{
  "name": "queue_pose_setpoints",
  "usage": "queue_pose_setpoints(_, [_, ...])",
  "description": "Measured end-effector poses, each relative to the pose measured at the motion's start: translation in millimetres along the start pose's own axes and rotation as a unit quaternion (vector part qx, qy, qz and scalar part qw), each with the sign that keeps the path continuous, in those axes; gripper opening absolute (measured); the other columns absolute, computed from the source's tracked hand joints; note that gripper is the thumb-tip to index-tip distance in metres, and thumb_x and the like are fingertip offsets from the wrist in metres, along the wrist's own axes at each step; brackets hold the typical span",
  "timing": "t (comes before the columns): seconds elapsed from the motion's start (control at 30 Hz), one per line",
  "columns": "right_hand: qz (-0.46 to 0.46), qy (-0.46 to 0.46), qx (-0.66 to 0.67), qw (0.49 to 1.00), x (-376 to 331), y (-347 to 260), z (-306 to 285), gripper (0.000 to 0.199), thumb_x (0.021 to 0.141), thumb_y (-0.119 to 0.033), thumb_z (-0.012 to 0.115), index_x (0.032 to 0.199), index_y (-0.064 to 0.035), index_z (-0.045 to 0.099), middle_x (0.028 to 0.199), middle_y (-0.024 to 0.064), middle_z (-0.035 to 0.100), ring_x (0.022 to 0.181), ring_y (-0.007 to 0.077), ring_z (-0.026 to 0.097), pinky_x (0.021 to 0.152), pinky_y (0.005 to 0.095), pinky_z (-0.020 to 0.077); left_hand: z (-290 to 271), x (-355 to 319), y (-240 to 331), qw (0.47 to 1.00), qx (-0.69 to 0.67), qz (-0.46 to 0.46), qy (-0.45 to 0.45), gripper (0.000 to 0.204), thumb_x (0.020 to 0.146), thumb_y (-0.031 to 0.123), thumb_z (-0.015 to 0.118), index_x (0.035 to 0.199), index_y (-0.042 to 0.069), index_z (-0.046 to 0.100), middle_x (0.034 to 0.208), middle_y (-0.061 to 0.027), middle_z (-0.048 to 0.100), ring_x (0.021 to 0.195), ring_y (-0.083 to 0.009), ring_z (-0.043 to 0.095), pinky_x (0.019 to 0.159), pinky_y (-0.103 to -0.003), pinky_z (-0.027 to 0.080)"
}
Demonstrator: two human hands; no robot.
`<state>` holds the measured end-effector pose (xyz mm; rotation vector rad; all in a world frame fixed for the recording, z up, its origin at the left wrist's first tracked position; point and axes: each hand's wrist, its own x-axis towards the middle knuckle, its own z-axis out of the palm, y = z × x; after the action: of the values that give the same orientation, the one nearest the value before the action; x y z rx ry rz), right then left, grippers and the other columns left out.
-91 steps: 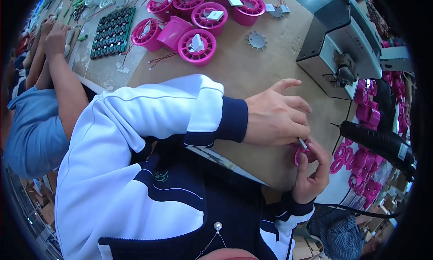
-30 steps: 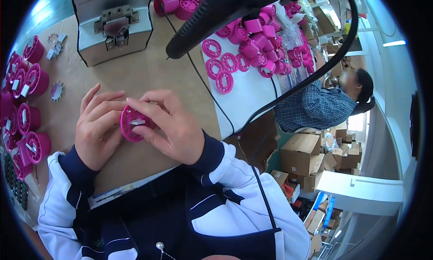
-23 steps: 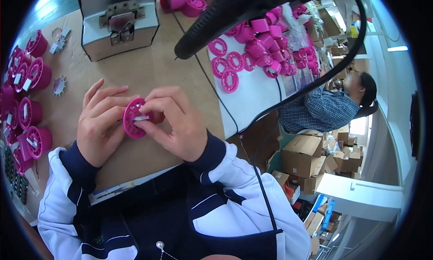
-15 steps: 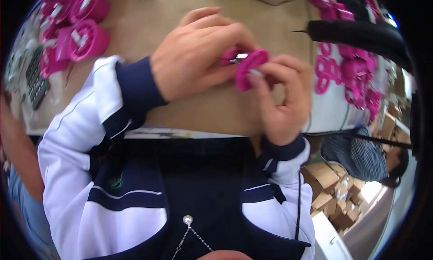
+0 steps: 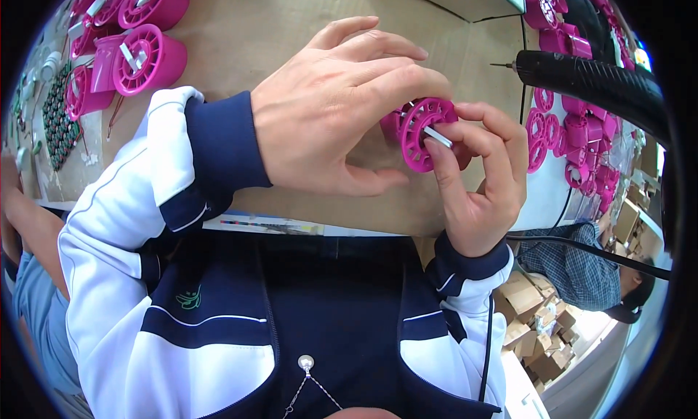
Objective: Assemble small pink plastic components by inserting white parts and using an electric screwdriver.
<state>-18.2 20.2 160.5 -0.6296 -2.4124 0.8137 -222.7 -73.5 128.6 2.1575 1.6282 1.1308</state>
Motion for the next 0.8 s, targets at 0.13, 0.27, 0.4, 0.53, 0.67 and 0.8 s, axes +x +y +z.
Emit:
queue_pose_setpoints(0.13, [-0.016, -0.024, 0.01, 1.0, 1.7, 0.4, -4.3, 0.03, 0.078, -0.005, 0.085, 0.106, -0.004, 0.073, 0.125, 0.0106, 0.061, 0.091, 0.0168, 0.06, 0.068, 0.0247, 0.0508, 4.3, -1.7, -0.4, 1.0, -0.009, -0.011, 0.015, 0.061, 0.076, 0.016, 0.084, 0.131, 0.009, 0.06, 0.126, -0.0075, 0.067, 0.129, -0.0277, 0.059, 0.121, -0.051, 0.031])
queue_pose_setpoints(0.27, [-0.016, -0.056, 0.034, 0.998, 3.3, 1.8, -8.8, 0.038, 0.076, -0.008, 0.087, 0.111, -0.0045, 0.073, 0.13, 0.0122, 0.061, 0.1, 0.0196, 0.062, 0.074, 0.0259, 0.0539, 5.5, -1.0, -3.5, 0.999, -0.027, -0.008, 0.016, 0.063, 0.076, 0.019, 0.086, 0.132, 0.008, 0.06, 0.127, -0.0081, 0.067, 0.129, -0.028, 0.06, 0.121, -0.051, 0.033])
queue_pose_setpoints(0.4, [-0.033, -0.081, 0.031, 0.996, 2.2, 8.3, -12.0, 0.042, 0.077, -0.011, 0.088, 0.114, -0.0033, 0.071, 0.135, 0.0154, 0.06, 0.104, 0.0226, 0.063, 0.078, 0.0281, 0.0552, 7.0, -1.7, -5.7, 0.998, -0.052, -0.002, 0.016, 0.065, 0.075, 0.02, 0.088, 0.133, 0.007, 0.06, 0.127, -0.0088, 0.067, 0.129, -0.0283, 0.06, 0.12, -0.051, 0.035])
queue_pose_setpoints(0.53, [-0.054, -0.096, 0.022, 0.994, 1.6, 13.2, -13.9, 0.044, 0.077, -0.015, 0.087, 0.116, -0.0021, 0.07, 0.138, 0.0182, 0.059, 0.108, 0.0255, 0.063, 0.082, 0.0308, 0.0557, 7.0, -2.6, -6.6, 0.997, -0.074, 0.003, 0.013, 0.066, 0.075, 0.021, 0.088, 0.133, 0.006, 0.059, 0.128, -0.0093, 0.067, 0.129, -0.0285, 0.061, 0.119, -0.05, 0.038])
queue_pose_setpoints(0.67, [-0.065, -0.1, 0.021, 0.993, 1.7, 14.9, -14.5, 0.047, 0.077, -0.018, 0.088, 0.117, -0.0026, 0.07, 0.138, 0.0186, 0.059, 0.114, 0.0281, 0.062, 0.087, 0.0332, 0.0559, 5.9, -2.6, -6.6, 0.996, -0.085, 0.009, 0.007, 0.066, 0.076, 0.021, 0.087, 0.134, 0.005, 0.059, 0.128, -0.0095, 0.067, 0.128, -0.0285, 0.062, 0.117, -0.049, 0.041])
queue_pose_setpoints(0.8, [-0.014, -0.102, 0.084, 0.991, -1.0, 17.2, -14.1, 0.052, 0.075, -0.021, 0.09, 0.119, -0.0034, 0.069, 0.138, 0.019, 0.058, 0.117, 0.0304, 0.061, 0.092, 0.0363, 0.0556, 5.9, -2.5, -7.8, 0.997, -0.082, 0.017, 0.006, 0.064, 0.078, 0.02, 0.085, 0.134, 0.003, 0.059, 0.129, -0.0095, 0.067, 0.124, -0.0273, 0.064, 0.115, -0.048, 0.044])
